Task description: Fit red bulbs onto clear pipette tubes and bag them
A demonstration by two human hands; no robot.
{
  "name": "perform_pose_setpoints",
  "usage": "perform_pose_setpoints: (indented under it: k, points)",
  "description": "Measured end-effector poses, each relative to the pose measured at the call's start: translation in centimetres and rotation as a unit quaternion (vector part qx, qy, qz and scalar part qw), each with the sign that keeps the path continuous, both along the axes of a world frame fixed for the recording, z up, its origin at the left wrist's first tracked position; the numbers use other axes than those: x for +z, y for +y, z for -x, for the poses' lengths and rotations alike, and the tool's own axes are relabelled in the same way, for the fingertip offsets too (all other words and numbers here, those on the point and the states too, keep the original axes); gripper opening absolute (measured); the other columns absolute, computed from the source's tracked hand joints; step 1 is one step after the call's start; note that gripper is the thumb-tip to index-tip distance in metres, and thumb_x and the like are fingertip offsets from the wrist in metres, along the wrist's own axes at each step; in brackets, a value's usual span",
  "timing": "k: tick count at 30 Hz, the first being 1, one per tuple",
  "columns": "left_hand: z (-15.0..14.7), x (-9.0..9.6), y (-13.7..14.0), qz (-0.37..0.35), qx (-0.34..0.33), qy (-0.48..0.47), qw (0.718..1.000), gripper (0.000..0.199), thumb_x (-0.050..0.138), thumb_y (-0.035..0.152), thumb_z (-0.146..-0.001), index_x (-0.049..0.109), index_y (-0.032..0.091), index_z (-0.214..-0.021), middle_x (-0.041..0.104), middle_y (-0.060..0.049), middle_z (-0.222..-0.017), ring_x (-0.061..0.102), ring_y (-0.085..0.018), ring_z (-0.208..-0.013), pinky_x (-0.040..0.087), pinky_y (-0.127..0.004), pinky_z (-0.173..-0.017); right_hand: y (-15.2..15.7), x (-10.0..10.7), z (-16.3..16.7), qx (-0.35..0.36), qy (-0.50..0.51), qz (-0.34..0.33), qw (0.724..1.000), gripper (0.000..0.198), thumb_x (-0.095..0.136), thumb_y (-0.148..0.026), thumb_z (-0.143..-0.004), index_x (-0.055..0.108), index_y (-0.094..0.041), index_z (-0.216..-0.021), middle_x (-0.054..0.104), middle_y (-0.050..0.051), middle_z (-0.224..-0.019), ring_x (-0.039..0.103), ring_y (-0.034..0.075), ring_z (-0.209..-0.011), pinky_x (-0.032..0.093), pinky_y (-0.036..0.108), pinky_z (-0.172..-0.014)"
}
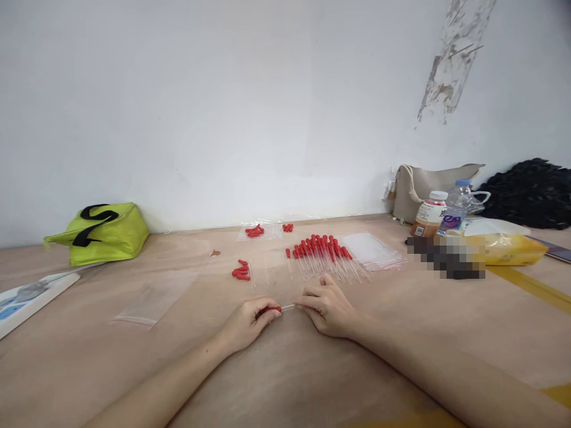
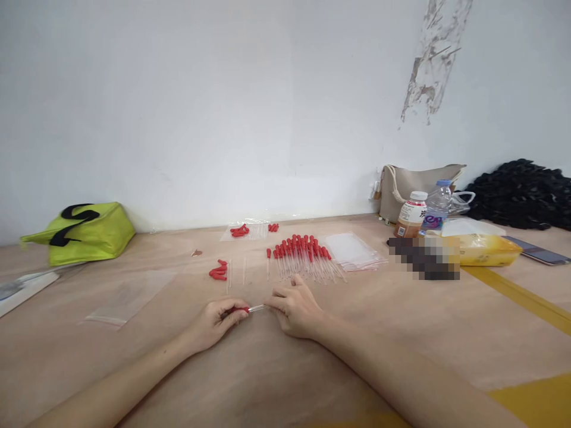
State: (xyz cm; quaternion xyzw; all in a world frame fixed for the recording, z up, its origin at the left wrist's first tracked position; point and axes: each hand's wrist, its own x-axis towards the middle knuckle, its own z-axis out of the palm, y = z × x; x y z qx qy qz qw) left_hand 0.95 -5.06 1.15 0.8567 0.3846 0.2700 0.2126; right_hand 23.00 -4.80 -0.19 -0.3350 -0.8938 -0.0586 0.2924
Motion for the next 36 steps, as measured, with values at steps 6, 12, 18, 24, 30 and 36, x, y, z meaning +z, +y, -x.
perform_pose_setpoints:
  k: [6,12,18,24,30,36]
  points:
    - [0.2,-0.2,0.1,-0.040,-0.014,0.027,0.999,0.022,0.042,0.031,-0.086,0.060,0.019,-0.083,0.059,-0.001,-0.074,0.053,-0.014,-0.068,0.041,-0.023,-0.064,-0.4,-0.1,0.7,-0.011,-0.003,0.014,1.000,0.021,0.040,-0.019,-0.083,0.061,-0.020,-0.086,0.061,0.002,-0.070,0.045,0.010,-0.059,0.020,0.031,-0.068]
    - [0.4,-0.2,-0.1,-0.068,-0.039,0.036,0.996,0.022,0.040,0.031,-0.086,0.057,0.018,-0.081,0.057,-0.002,-0.073,0.051,-0.014,-0.068,0.040,-0.024,-0.064,-0.9,0.3,1.6,-0.013,0.007,0.075,0.997,0.020,0.039,-0.020,-0.085,0.059,-0.018,-0.080,0.062,0.001,-0.073,0.048,0.010,-0.064,0.021,0.028,-0.068]
    - [0.3,0.0,0.1,-0.082,-0.052,0.039,0.995,0.023,0.039,0.031,-0.087,0.057,0.018,-0.083,0.058,-0.003,-0.075,0.052,-0.014,-0.068,0.041,-0.024,-0.063,-1.1,0.6,2.0,-0.030,-0.004,0.107,0.994,0.024,0.037,-0.021,-0.086,0.058,-0.017,-0.075,0.063,0.001,-0.073,0.049,0.010,-0.064,0.022,0.027,-0.066]
    - [1.0,-0.2,1.1,-0.131,-0.048,0.021,0.990,0.021,0.040,0.026,-0.087,0.059,0.019,-0.094,0.061,-0.006,-0.087,0.056,-0.016,-0.080,0.044,-0.028,-0.073,-1.4,1.9,1.9,-0.054,-0.045,0.055,0.996,0.023,0.042,-0.026,-0.083,0.062,-0.019,-0.075,0.062,0.004,-0.076,0.050,0.014,-0.075,0.022,0.030,-0.068]
    - [2.2,-0.9,2.2,-0.158,0.060,-0.005,0.986,0.029,0.044,0.029,-0.084,0.053,0.022,-0.111,0.061,-0.006,-0.099,0.057,-0.018,-0.087,0.045,-0.031,-0.078,-0.4,3.1,0.7,-0.118,-0.032,0.122,0.985,0.019,0.047,-0.024,-0.078,0.063,-0.019,-0.070,0.064,0.002,-0.071,0.053,0.013,-0.066,0.027,0.027,-0.066]
    - [4.1,-0.8,4.3,-0.209,0.198,0.000,0.958,0.024,0.039,0.022,-0.083,0.057,0.021,-0.099,0.061,-0.004,-0.095,0.057,-0.020,-0.090,0.043,-0.033,-0.081,4.4,3.3,0.8,-0.289,0.092,0.180,0.936,0.024,0.045,-0.030,-0.077,0.062,-0.018,-0.065,0.065,0.003,-0.068,0.056,0.015,-0.063,0.030,0.024,-0.057]
